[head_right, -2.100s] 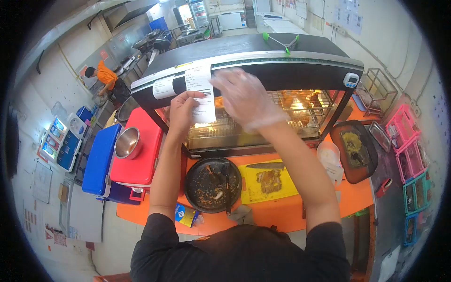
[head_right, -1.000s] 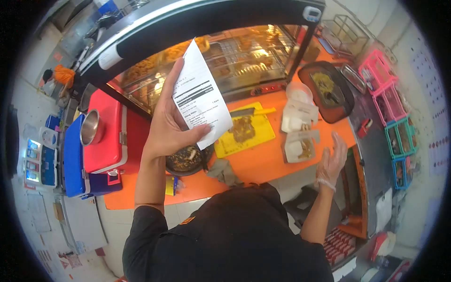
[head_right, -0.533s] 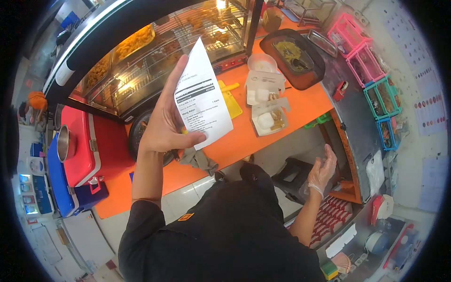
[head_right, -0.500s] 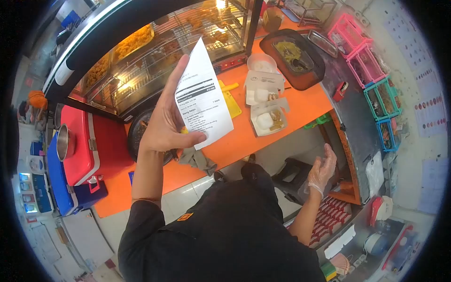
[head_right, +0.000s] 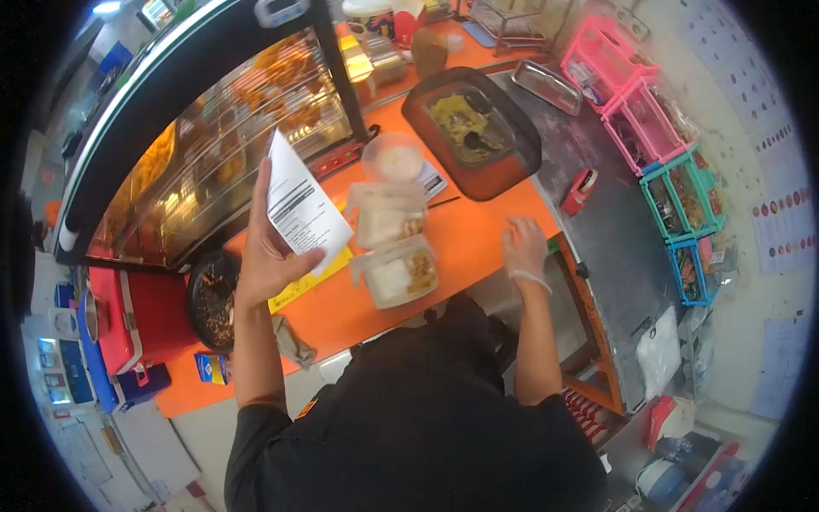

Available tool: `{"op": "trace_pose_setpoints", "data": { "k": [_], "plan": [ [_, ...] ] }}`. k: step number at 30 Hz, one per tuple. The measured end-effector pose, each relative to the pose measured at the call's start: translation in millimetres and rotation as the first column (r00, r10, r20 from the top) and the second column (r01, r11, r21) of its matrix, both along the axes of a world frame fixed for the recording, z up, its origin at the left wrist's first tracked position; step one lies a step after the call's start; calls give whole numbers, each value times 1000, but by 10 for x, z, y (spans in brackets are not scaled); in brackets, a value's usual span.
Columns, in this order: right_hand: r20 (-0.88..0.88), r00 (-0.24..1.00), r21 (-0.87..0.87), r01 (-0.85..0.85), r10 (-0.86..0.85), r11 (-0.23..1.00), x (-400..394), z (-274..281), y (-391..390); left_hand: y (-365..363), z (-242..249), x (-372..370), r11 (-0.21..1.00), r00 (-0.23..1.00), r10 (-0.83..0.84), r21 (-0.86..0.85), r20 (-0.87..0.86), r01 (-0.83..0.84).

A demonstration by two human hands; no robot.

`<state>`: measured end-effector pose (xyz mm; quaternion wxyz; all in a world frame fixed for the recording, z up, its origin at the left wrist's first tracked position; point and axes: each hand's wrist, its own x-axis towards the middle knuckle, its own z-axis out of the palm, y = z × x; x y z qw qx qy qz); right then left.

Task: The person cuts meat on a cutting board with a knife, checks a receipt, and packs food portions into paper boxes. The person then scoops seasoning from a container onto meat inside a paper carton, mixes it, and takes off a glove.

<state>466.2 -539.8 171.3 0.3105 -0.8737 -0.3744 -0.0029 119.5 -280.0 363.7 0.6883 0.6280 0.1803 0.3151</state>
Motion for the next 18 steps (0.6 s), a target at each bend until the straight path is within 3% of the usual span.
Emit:
{"op": "trace_pose_setpoints", "data": {
  "k": [3, 7, 8, 10, 11, 13, 14, 16, 18],
  "plan": [
    [80, 989, 178, -139, 127, 974, 786, -2, 679, -39, -167, 562, 979, 986, 126, 176, -105, -107],
    [227, 971, 38, -86, 75, 996, 1679, 70, 1827, -220, -118, 1070, 956, 954, 227, 230, -198, -180],
    [218, 973, 45, -91, 79, 995, 1810, 120, 2047, -270, -111, 1146, 954, 950, 234, 238, -206, -183],
    [164, 985, -185, -14, 44, 983, 1996, 291, 2443, -333, -84, 1246, 937, 920, 308, 244, -244, -249],
    [156, 987, -173, -16, 43, 985, 2044, 307, 2553, -358, -99, 1261, 932, 914, 324, 247, -244, -264],
    [115, 968, -358, -171, 225, 918, 2162, 294, 2722, -404, -122, 1278, 908, 882, 386, 280, -272, -311],
    [111, 971, -348, -159, 210, 924, 2226, 291, 2795, -427, -120, 1282, 883, 847, 446, 300, -291, -362],
    [-35, 927, -369, -358, 373, 858, 2387, 235, 2880, -485, -114, 1275, 876, 827, 471, 270, -307, -399],
    [-35, 958, -324, -281, 285, 904, 2397, -79, 3107, -538, -164, 1262, 880, 816, 472, 227, -334, -417]
  ]
}}
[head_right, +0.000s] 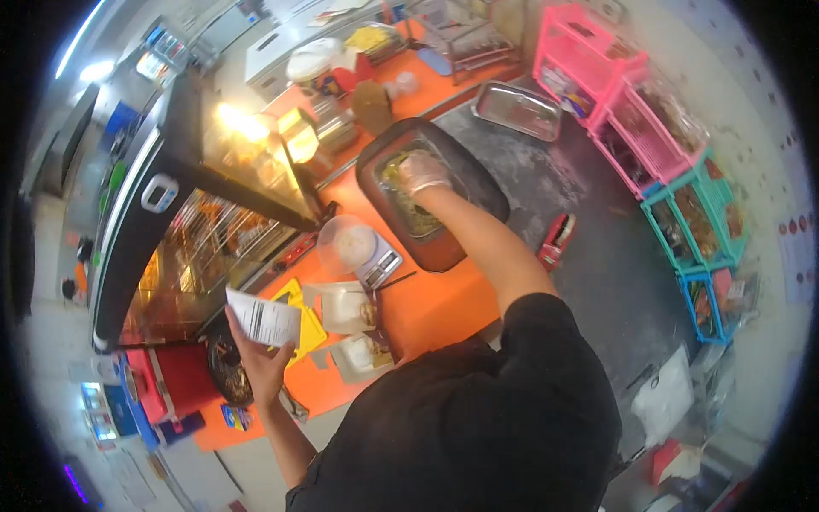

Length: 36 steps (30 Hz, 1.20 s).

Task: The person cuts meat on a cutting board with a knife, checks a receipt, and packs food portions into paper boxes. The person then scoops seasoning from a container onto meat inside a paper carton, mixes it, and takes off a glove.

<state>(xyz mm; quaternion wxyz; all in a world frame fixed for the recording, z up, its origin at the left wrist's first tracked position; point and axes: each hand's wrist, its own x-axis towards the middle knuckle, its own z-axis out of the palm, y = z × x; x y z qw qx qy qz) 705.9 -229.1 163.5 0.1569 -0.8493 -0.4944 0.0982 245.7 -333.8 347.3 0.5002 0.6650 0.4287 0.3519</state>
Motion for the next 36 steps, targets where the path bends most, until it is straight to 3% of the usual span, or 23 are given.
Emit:
{"op": "trace_pose_setpoints", "data": {
  "k": [2, 4, 5, 8, 11, 12, 14, 15, 17, 20, 21, 22, 23, 24, 25, 27, 28, 29, 32, 34, 36],
  "plan": [
    [-9, 998, 67, 65, -64, 996, 131, -31, 74, 5, -114, -57, 995, 995, 100, 9, -7, -100],
    [-79, 993, 24, 89, -87, 996, 60, 185, 63, 21, -179, -91, 991, 992, 125, 42, 6, -125],
    [26, 999, -11, -29, 29, 1000, 108, 374, -40, 19, -180, -93, 990, 990, 137, 31, 25, -137],
    [-76, 996, 131, -26, 36, 991, 384, 140, 73, 43, -137, -133, 977, 982, 189, 98, 21, -190],
    [-42, 999, 141, 19, -13, 990, 546, -83, 149, 64, -212, -202, 976, 975, 217, -1, 53, -217],
    [-103, 994, 238, 56, -32, 970, 544, 67, 50, 84, -222, -226, 986, 985, 164, -11, 49, -164],
    [-191, 974, 380, 189, -124, 905, 524, 450, -132, 131, -238, -295, 977, 977, 211, -29, -16, -211],
    [-153, 974, 534, 224, -168, 815, 638, 345, -105, 188, -309, -363, 981, 981, 192, -16, 0, -192],
    [-189, 949, 628, 316, -254, 711, 687, 814, -453, 264, -415, -463, 983, 983, 181, 14, 20, -181],
    [-279, 874, 598, 482, -398, 640, 832, 1643, -1370, 297, -415, -427, 976, 973, 207, 39, 102, -212],
    [-298, 855, 607, 513, -425, 606, 815, 1927, -1787, 309, -387, -460, 981, 980, 192, 18, 43, -193],
    [-268, 770, 530, 620, -580, 579, 731, 2253, -2182, 332, -392, -492, 982, 982, 188, 6, 32, -188],
    [-430, 727, 507, 685, -535, 523, 848, 2286, -2546, 359, -398, -507, 983, 983, 185, 10, -10, -185],
    [-368, 676, 557, 710, -639, 430, 853, 2375, -2869, 365, -415, -495, 983, 982, 183, 13, -48, -182],
    [-363, 682, 632, 681, -635, 370, 838, 2413, -3203, 360, -415, -433, 983, 982, 181, 1, -54, -181],
    [-119, 547, 610, 699, -829, 374, 1109, 2165, -3983, 325, -381, -267, 982, 980, 185, -9, -76, -187],
    [-137, 582, 657, 659, -802, 366, 1103, 2088, -4268, 321, -410, -213, 980, 977, 197, -18, -83, -199],
    [-93, 505, 525, 757, -858, 389, 1101, 2026, -4542, 352, -473, -163, 987, 986, 158, -14, -58, -160],
    [-39, 476, 526, 757, -879, 387, 1135, 1501, -5010, 470, -626, -18, 997, 997, 71, 27, -18, -71],
    [198, 383, 233, 876, -902, 423, 1207, 1228, -5255, 429, -511, 252, 1000, 1000, -15, 20, -17, 15],
    [267, 411, 227, 852, -872, 471, 1226, 1003, -5352, 401, -452, 390, 999, 999, -45, 5, -7, 45]
  ]
}}
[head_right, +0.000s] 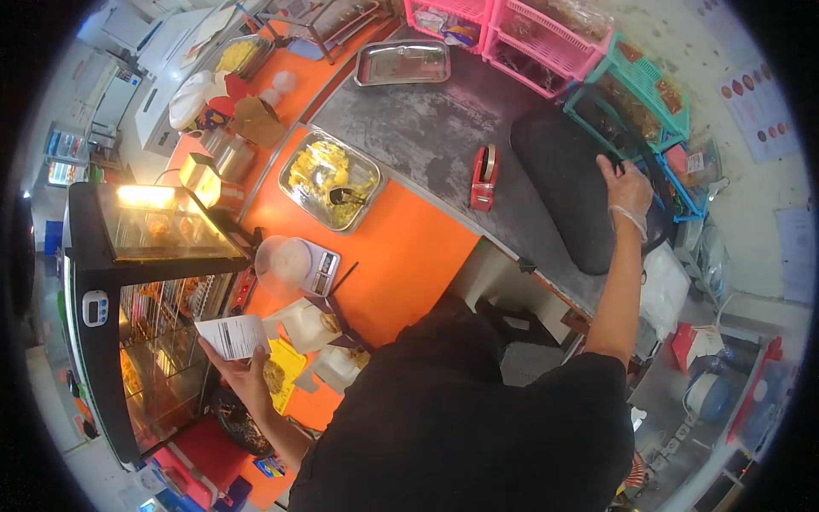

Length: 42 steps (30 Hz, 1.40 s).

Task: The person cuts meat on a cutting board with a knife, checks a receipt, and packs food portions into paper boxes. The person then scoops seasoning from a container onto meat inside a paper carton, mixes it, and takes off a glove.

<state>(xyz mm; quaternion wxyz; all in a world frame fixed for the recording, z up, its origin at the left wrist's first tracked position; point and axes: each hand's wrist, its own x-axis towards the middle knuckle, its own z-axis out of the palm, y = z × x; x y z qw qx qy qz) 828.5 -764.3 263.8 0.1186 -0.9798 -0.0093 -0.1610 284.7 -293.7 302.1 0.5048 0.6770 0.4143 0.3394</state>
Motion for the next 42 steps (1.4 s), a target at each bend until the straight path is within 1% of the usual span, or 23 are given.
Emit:
{"op": "trace_pose_setpoints", "data": {
  "k": [2, 6, 13, 14, 17, 19, 20, 22, 23, 25, 26, 27, 28, 29, 31, 32, 34, 35, 37, 38, 40, 41, 42],
  "plan": [
    [10, 995, -114, -98, 100, 989, 8, -152, -17, 19, -15, 61, 1000, 999, -9, 18, 33, 8],
    [-32, 976, -127, -219, 217, 967, -10, -384, 201, 7, -41, 83, 999, 999, -21, 43, 29, 19],
    [-122, 969, -63, -226, 217, 972, 227, -793, 582, -58, -53, -110, 997, 998, 70, 26, 6, -70],
    [-126, 962, -62, -251, 242, 966, 276, -830, 629, -63, -83, -145, 996, 996, 85, -13, 15, -85],
    [-165, 932, -10, -329, 323, 944, 404, -890, 832, -89, -159, -214, 991, 992, 127, 28, 23, -127],
    [-300, 903, -45, -335, 307, 941, 426, -867, 1002, -108, -185, -267, 991, 992, 128, 32, 12, -128],
    [-299, 898, -46, -353, 324, 935, 388, -863, 1075, -127, -193, -290, 989, 989, 147, 30, 14, -147],
    [40, 965, -402, -223, 260, 888, 164, -747, 1374, -180, -209, -314, 981, 982, 187, 51, -4, -187],
    [43, 959, -401, -240, 280, 884, 82, -692, 1618, -212, -210, -308, 977, 978, 207, 52, -1, -207],
    [306, 770, -256, -499, 559, 828, -239, -562, 2178, -284, -206, -275, 968, 968, 251, -21, 18, -250],
    [246, 698, -112, -669, 672, 735, -490, -470, 2526, -284, -227, -249, 965, 965, 263, -20, 19, -262],
    [253, 567, -1, -810, 784, 586, -624, -674, 2820, -265, -272, -216, 968, 968, 251, -17, 18, -251],
    [174, 509, 75, -860, 843, 504, -797, -925, 3151, -231, -331, -181, 971, 971, 238, -15, 16, -238],
    [252, 332, 156, -941, 909, 301, -934, -1318, 3512, -166, -447, -133, 974, 974, 226, 25, 26, -227],
    [-111, 250, -66, -968, 962, 244, -1302, -1622, 4074, -23, -562, 81, 973, 976, 217, 77, -2, -216],
    [-109, 235, -67, -971, 966, 229, -1395, -1629, 4275, 59, -592, 217, 973, 980, 196, 131, -36, -189],
    [-505, 446, -190, -893, 739, 409, -1534, -1625, 4574, 172, -523, 609, 977, 983, 179, 120, -33, -174],
    [-503, 437, -192, -897, 746, 397, -1545, -1545, 4660, 249, -546, 752, 981, 986, 154, 128, -65, -145],
    [-634, 426, -86, -868, 645, 489, -1545, -1307, 4799, 396, -616, 1014, 991, 987, 109, 93, -114, -99],
    [-635, 422, -91, -872, 647, 480, -1555, -1326, 4854, 459, -672, 1156, 994, 984, 90, 82, -156, -77],
    [-666, 466, 34, -762, 583, 647, -1608, -1363, 4870, 594, -805, 1449, 996, 964, 46, 89, -263, -23],
    [-670, 468, 26, -762, 577, 648, -1630, -1359, 4849, 662, -942, 1578, 996, 964, 43, 81, -261, -23],
    [-691, 455, 74, -729, 562, 681, -1661, -1262, 4814, 730, -1139, 1698, 970, 964, 22, 239, -264, 43]
  ]
}}
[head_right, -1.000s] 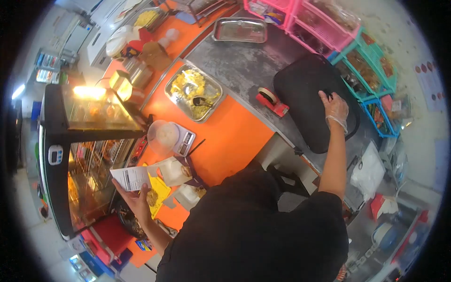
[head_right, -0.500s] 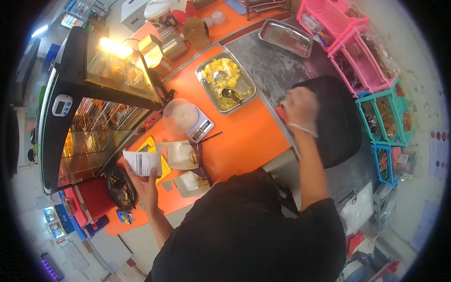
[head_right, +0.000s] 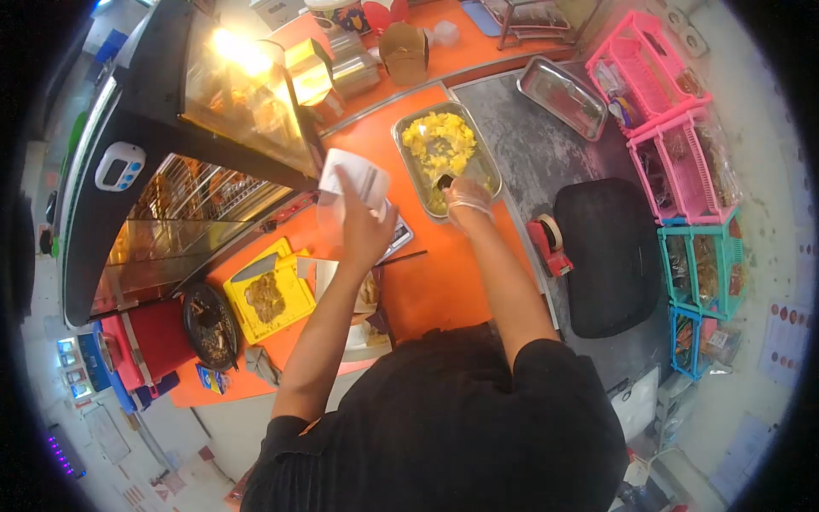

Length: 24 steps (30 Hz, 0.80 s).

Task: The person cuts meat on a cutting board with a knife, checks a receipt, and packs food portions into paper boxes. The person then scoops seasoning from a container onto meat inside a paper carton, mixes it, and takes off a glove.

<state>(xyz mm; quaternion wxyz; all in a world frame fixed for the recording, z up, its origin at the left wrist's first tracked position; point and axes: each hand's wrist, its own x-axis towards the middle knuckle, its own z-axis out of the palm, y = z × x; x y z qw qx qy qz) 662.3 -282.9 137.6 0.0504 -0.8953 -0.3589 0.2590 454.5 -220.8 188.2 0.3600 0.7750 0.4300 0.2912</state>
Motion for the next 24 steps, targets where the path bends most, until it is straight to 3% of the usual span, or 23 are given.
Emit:
{"op": "trace_pose_setpoints", "data": {
  "k": [1, 2, 4, 5, 8, 12, 14, 18, 20, 24],
  "plan": [
    [-56, 997, 8, 46, -46, 999, -5, 58, 0, 61, -126, 125, 985, 998, -64, 160, -12, 65],
    [-51, 997, 2, 50, -50, 999, 14, 66, 37, 119, -242, 242, 986, 998, -68, 154, -8, 69],
    [-175, 980, -156, 73, -100, 985, 71, 62, 102, 221, -393, 478, 993, 995, -97, 75, 21, 95],
    [-57, 996, -113, 58, -65, 992, 93, -302, 111, 278, -468, 598, 996, 997, -83, 22, 9, 82],
    [-91, 992, -93, 77, -86, 993, 115, -298, 156, 490, -749, 841, 990, 993, -116, -88, -16, 114],
    [-234, 961, -229, 91, -146, 969, 185, -437, 251, 593, -932, 995, 999, 995, -54, 1, -78, 54],
    [-77, 985, -99, 147, -155, 984, 81, -467, 181, 649, -1046, 1026, 993, 996, -51, -112, -74, 42],
    [-121, 968, -253, 185, -220, 950, -3, -450, 288, 649, -1118, 1108, 980, 994, -16, -199, -106, -5],
    [-86, 929, 25, 363, -360, 931, -20, -611, 297, 634, -1151, 1136, 984, 998, -19, -179, -55, 9],
    [-140, 882, 97, 465, -450, 880, 98, -439, 600, 629, -1269, 1192, 988, 999, -23, -149, 23, 26]
  ]
}}
